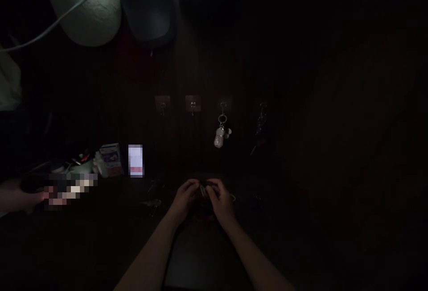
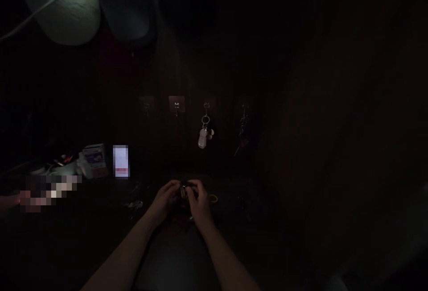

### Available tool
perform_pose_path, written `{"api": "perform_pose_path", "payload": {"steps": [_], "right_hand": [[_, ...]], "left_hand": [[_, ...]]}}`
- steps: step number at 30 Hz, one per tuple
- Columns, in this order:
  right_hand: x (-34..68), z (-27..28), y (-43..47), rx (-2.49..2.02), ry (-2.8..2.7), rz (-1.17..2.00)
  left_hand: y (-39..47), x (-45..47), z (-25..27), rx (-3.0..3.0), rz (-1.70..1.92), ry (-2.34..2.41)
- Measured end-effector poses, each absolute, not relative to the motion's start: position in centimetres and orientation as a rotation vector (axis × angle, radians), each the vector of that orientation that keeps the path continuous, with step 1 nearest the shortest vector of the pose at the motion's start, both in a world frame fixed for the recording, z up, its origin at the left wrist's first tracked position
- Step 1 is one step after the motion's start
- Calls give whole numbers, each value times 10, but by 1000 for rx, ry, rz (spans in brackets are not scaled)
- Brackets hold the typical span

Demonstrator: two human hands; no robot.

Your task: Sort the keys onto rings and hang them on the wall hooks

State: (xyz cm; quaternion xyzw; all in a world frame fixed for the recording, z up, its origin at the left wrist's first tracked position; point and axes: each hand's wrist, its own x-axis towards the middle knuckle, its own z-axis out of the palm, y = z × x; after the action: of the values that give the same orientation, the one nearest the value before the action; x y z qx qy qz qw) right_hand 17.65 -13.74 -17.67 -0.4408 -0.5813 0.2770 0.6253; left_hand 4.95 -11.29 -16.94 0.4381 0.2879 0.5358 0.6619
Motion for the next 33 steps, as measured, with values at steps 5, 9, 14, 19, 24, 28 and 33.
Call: {"api": "perform_pose_path", "payload": {"steps": [5,9,14,19,24,28,33], "right_hand": [[178,-172,-141,-1034,-1278,643],[179,-171,-140,-1000,-1240,712],[179,-170,-140,-988,-1211,659],[179,-169,-141,-993,-1224,645],[178,-170,-142,-1004,-1269,671],[175,-171,-143,-1032,-1316,698],[177,-175,-140,-1108,-1462,527]], "left_hand": [[-111,50,-172,1018,1234,627],[-113,51,-168,976,1227,627],[-115,49,-166,989,1216,676],[-114,47,-167,1030,1216,757],[-114,47,-166,1010,1220,758],[-116,47,-160,942,1234,725],[-120,47,-156,882,1251,668]]}}
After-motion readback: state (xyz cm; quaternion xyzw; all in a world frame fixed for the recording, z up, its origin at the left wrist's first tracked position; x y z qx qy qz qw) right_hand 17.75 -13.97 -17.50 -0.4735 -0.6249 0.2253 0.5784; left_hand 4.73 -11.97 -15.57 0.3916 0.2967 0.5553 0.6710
